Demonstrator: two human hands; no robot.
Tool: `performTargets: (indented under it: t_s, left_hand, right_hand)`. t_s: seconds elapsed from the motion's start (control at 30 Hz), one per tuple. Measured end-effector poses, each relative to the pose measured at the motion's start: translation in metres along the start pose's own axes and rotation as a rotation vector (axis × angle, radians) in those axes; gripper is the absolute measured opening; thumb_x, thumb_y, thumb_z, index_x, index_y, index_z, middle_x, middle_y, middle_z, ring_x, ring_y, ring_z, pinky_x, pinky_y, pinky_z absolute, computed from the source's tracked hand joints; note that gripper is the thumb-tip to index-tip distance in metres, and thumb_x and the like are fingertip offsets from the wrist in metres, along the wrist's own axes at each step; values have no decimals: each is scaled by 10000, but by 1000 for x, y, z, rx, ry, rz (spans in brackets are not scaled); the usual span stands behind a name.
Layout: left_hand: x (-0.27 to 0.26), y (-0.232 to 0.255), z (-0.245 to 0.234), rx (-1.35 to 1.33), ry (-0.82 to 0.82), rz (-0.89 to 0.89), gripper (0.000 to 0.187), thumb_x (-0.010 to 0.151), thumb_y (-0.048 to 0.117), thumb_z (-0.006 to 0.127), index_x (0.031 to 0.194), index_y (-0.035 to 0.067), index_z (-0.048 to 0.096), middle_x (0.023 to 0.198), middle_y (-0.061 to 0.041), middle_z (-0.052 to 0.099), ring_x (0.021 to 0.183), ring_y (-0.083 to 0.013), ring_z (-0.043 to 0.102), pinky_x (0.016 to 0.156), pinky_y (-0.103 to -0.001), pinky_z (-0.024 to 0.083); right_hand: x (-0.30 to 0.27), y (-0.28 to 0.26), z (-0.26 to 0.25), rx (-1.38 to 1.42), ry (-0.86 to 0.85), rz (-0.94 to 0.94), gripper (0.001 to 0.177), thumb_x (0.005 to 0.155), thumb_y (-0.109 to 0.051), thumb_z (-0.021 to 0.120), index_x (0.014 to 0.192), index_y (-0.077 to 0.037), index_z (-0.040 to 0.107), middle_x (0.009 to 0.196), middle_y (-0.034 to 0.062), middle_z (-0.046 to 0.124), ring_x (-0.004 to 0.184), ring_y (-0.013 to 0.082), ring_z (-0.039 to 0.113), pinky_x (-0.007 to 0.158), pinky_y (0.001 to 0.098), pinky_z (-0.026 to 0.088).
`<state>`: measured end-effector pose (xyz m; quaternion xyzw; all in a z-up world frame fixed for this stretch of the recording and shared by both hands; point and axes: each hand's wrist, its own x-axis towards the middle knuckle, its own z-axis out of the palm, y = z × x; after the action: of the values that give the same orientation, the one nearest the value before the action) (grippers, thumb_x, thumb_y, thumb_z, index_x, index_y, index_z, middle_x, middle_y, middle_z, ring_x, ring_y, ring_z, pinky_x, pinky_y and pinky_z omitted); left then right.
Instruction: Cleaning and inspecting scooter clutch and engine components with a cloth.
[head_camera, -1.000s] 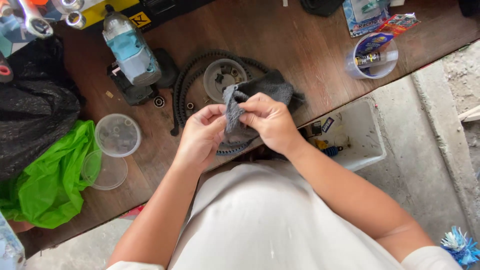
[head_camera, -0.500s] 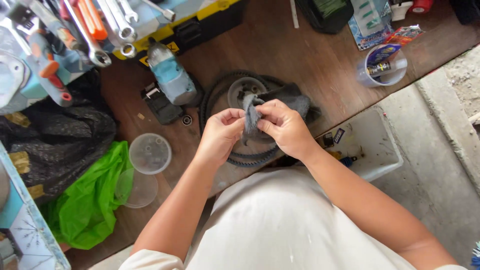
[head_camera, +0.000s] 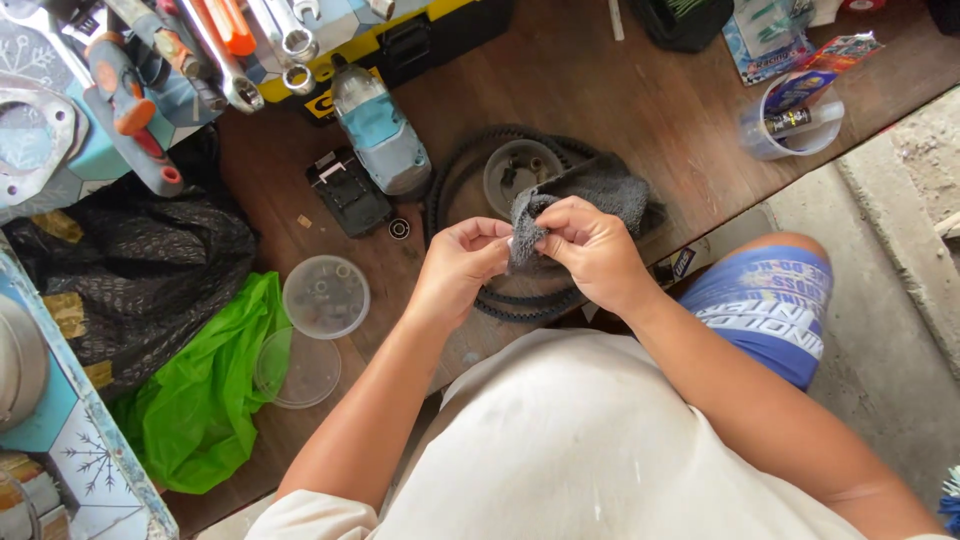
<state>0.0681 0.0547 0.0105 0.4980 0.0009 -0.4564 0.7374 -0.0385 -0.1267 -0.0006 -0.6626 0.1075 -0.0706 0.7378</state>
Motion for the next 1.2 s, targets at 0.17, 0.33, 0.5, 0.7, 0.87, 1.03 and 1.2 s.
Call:
performTargets:
  t_s: [0.17,0.33,0.5,0.7,0.87,1.03,1.2]
  left_hand:
    - [6,-19,-10,42,-5,81,191,928,85,758,1054,-39,684,906,-50,714,763,-82,628,703,-234,523]
    - [-1,-5,1,46,36,94,200,903,94,765,1036,-28,681,924,-64,741,796,-106,678,751,-259,572]
    - [1,-5,-12,137,256,157,241,891,106,762,1078,-15,669,971,-64,746,829,-119,682,773,-268,569]
    - [2,-14,-28,238,340,200,267,906,115,743,1114,-27,651,1007,-74,730,893,-125,695,822,-272,592]
    - [9,-30,-31,286,355,195,262,916,102,737,1123,-36,652,1004,-85,733,889,-128,683,806,-277,573]
    - [29,-42,-16,305,336,218,259,915,88,734,1121,-50,657,1001,-94,739,884,-133,703,794,-279,590]
    - [41,-34,-6,334,232,333,380,917,97,740,1259,-39,642,1112,-105,746,984,-125,712,857,-272,584]
  right_hand:
    - [-4,-14,8,-28,-30,2,213,934,83,663,1145,55,659,1154,27,591,1026,124,656,932,265,548]
    - [-4,7,-14,285,12,67,163,1030,50,610,1180,33,671,1122,72,697,1057,158,667,971,305,546]
    - [4,-1,-46,696,47,146,181,1093,-67,547,1236,-36,653,1189,114,720,1102,221,679,995,391,536]
    - [14,-3,-81,702,373,216,369,1108,-299,424,1239,-46,658,1254,114,704,1182,267,664,1089,443,508]
    - [14,19,-90,590,450,204,262,1054,-173,438,1174,-64,644,1158,105,712,1083,259,682,986,444,562]
    - [9,15,-79,578,370,181,195,1075,-84,459,1165,-47,628,1129,103,702,1037,226,690,934,395,572]
    - [5,16,-75,552,303,183,224,1046,-38,434,1177,-28,616,1126,104,707,1038,205,691,953,375,577]
